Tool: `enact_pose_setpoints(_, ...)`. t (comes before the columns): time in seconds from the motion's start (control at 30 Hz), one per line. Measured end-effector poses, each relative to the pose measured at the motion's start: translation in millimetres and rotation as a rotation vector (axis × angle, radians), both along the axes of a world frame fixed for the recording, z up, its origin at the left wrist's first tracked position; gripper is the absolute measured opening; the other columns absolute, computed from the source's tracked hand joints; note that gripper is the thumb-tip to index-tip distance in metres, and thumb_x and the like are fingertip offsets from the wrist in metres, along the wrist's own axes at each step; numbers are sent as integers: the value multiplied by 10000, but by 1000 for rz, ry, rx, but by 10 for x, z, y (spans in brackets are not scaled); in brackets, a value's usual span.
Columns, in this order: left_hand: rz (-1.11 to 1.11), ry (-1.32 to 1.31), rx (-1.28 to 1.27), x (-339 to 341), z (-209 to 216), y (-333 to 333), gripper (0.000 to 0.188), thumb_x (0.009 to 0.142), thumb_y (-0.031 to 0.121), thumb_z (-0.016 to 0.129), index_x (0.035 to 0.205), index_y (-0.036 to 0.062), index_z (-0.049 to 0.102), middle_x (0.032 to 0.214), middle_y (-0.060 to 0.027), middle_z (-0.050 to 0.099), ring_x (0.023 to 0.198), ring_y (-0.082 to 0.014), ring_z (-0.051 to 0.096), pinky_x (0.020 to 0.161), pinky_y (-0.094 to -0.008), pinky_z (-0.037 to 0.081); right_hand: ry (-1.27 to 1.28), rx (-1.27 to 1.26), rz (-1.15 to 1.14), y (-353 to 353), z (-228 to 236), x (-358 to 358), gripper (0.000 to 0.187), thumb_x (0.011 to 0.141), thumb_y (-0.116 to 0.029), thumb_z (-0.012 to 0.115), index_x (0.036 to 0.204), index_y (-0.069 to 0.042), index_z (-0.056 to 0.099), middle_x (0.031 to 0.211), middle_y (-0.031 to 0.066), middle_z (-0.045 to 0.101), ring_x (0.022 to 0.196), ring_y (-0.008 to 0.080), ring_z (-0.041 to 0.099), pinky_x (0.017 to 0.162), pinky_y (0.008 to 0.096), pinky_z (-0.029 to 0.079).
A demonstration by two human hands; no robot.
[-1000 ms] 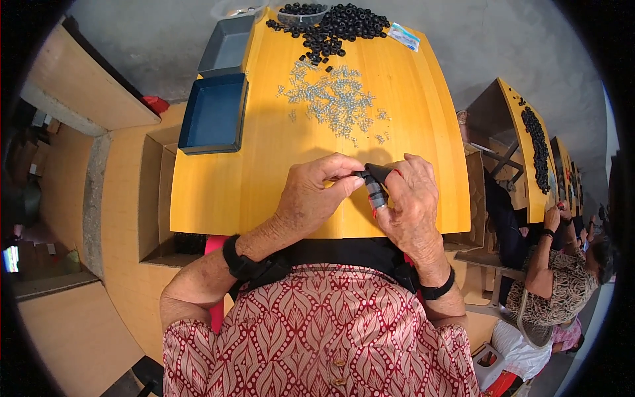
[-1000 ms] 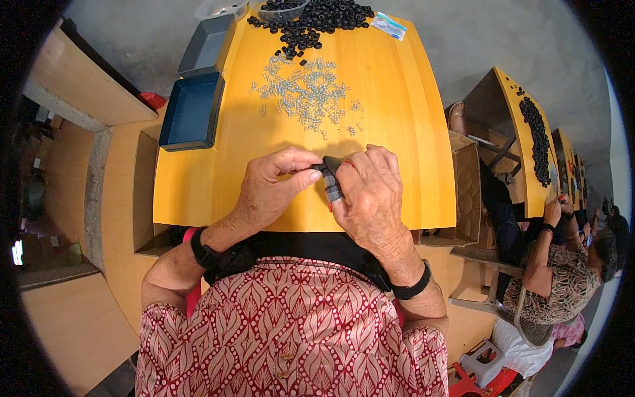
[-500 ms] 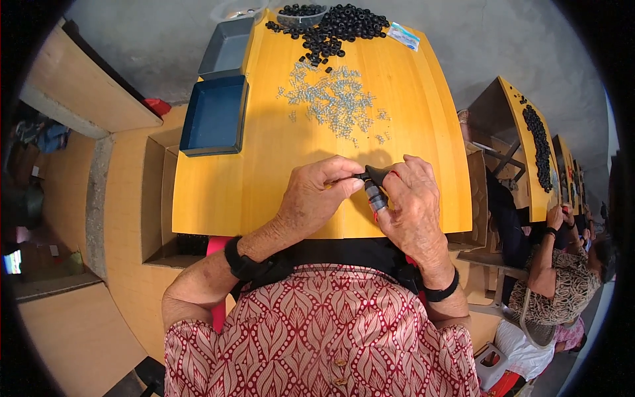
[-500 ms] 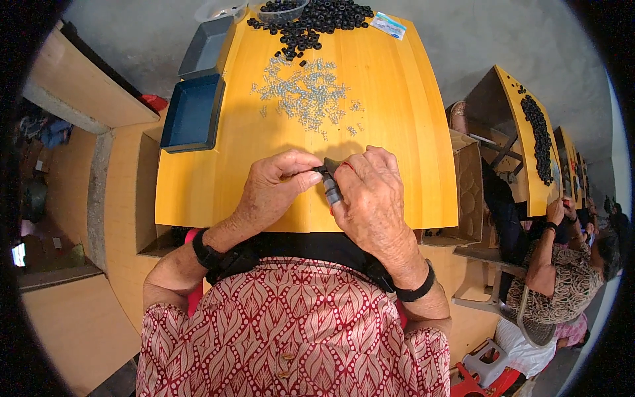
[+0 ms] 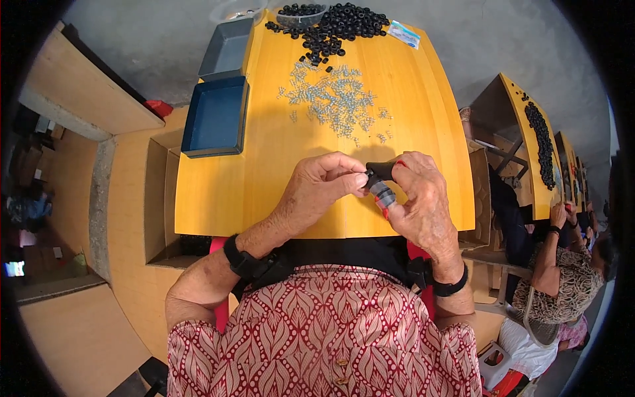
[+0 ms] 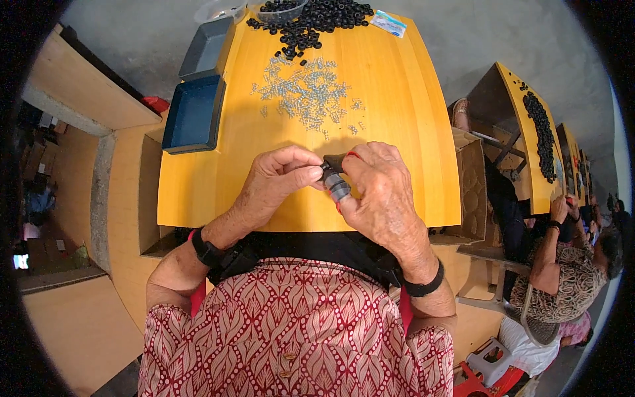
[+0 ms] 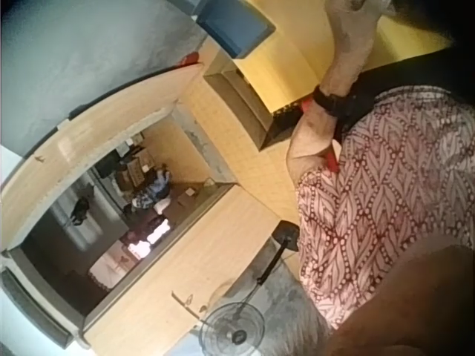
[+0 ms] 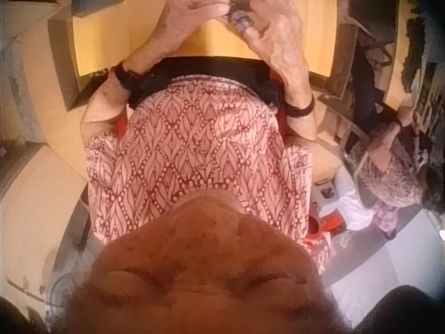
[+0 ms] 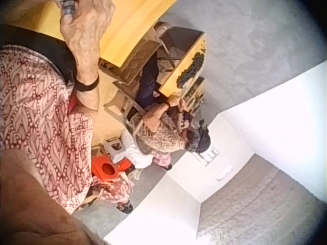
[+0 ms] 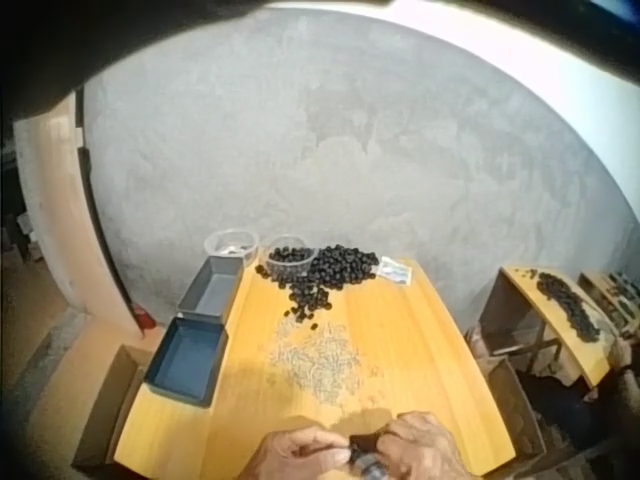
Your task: The person assembles small black plastic parts with silver pins by hand, wearing a finger cot.
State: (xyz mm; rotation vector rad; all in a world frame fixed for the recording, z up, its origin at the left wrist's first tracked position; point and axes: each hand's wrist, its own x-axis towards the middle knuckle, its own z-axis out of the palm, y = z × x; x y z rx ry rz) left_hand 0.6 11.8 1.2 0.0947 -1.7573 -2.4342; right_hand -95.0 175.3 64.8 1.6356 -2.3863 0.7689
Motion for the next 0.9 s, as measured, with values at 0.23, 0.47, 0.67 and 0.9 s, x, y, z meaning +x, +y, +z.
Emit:
enact_pose_setpoints(0.23, 29, 19, 110, -8, -49, -9, 159, 920, 117, 611, 1023, -2, 633, 925, -65, 664, 873, -160, 662, 833, -285, 519, -376, -209, 57, -11, -154, -68, 298, 721, -28, 720, 1015, -10, 677, 857, 131, 643, 839, 296, 610, 735, 344, 485)
enact_pose_setpoints(0.47, 60, -18, 5, 1, -52, 13, 200, 908, 112, 634, 1063, -14, 628, 941, -54, 670, 893, -127, 645, 833, -274, 515, -404, -231, 47, -41, -195, -98, 241, 716, -18, 710, 953, -1, 670, 825, 125, 621, 805, 300, 597, 719, 355, 487)
enact_pose_setpoints(0.67, 41, -55, -103, 11, -71, -6, 200, 902, 108, 640, 1056, -20, 639, 952, -52, 672, 884, -115, 635, 829, -264, 506, 53, -118, 147, -2, -112, -51, 231, 669, -11, 698, 891, 20, 641, 739, 131, 545, 727, 331, 540, 710, 411, 455)
enact_pose_setpoints(0.9, 39, -50, 192, -14, -68, -7, 192, 908, 115, 631, 1051, -13, 644, 958, -57, 666, 877, -122, 632, 833, -263, 503, -80, -205, 94, -21, -219, -62, 352, 705, -112, 764, 1023, -16, 648, 852, 134, 602, 824, 313, 582, 755, 400, 464)
